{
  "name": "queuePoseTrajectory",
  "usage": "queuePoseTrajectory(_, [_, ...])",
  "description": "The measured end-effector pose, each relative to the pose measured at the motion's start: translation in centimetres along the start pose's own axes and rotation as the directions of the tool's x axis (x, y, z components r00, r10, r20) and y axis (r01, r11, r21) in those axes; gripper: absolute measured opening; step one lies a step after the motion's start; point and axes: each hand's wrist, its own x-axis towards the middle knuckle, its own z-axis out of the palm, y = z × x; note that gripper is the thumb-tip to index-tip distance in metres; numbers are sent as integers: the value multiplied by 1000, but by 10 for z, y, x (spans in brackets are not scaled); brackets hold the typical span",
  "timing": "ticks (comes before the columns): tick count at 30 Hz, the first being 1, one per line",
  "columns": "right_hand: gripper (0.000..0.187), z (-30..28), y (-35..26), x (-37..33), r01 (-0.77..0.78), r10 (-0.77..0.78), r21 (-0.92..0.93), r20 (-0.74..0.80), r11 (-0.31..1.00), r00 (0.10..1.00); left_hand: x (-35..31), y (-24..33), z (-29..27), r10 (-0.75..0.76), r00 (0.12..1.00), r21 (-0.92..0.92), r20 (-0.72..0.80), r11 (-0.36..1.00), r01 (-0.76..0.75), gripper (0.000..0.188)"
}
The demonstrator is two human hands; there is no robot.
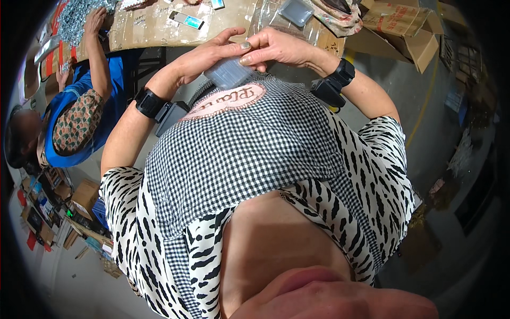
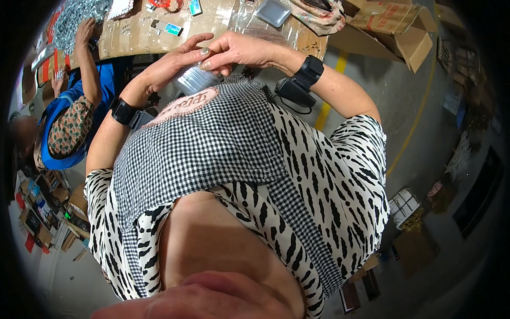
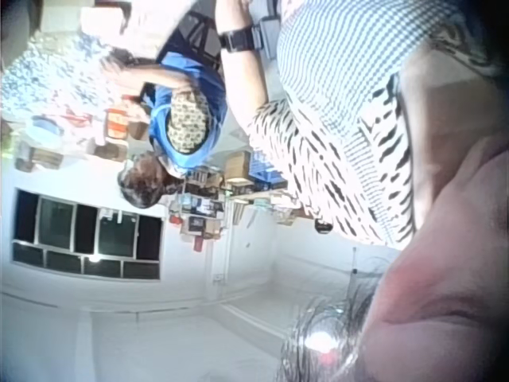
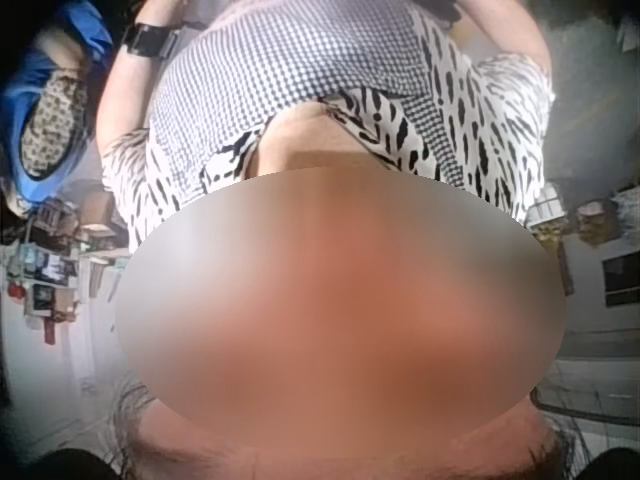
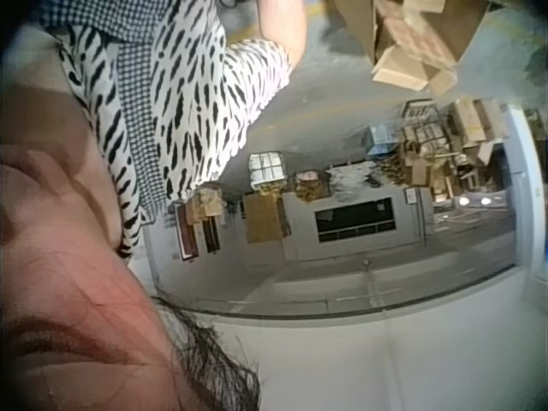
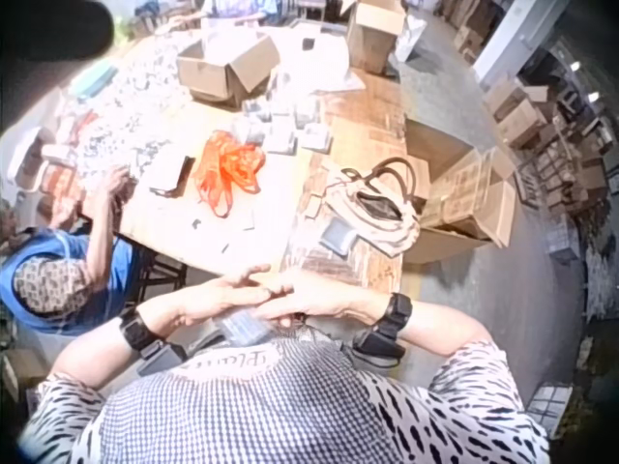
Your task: Bagging small metal components at a warehouse workbench.
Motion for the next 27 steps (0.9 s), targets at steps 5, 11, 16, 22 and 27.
queuePoseTrajectory(5, [23,-6,10,0,-2,-2,108,38,994,999,0,0,0,2,1000,3,-1,1000,-2,67])
queuePoseTrajectory(11, [21,-10,26,4,-28,-12,323,122,946,992,0,-1,-3,13,1000,33,14,999,-13,71])
queuePoseTrajectory(16, [15,-2,15,7,45,-48,36,68,998,997,1,-3,-4,9,999,3,35,1000,-9,74])
queuePoseTrajectory(22, [15,10,17,0,42,-42,92,-2,995,999,-1,4,2,39,998,-14,46,999,-38,72])
queuePoseTrajectory(27, [14,3,27,-6,56,-63,253,20,966,998,-1,15,5,66,995,17,75,998,-67,70])
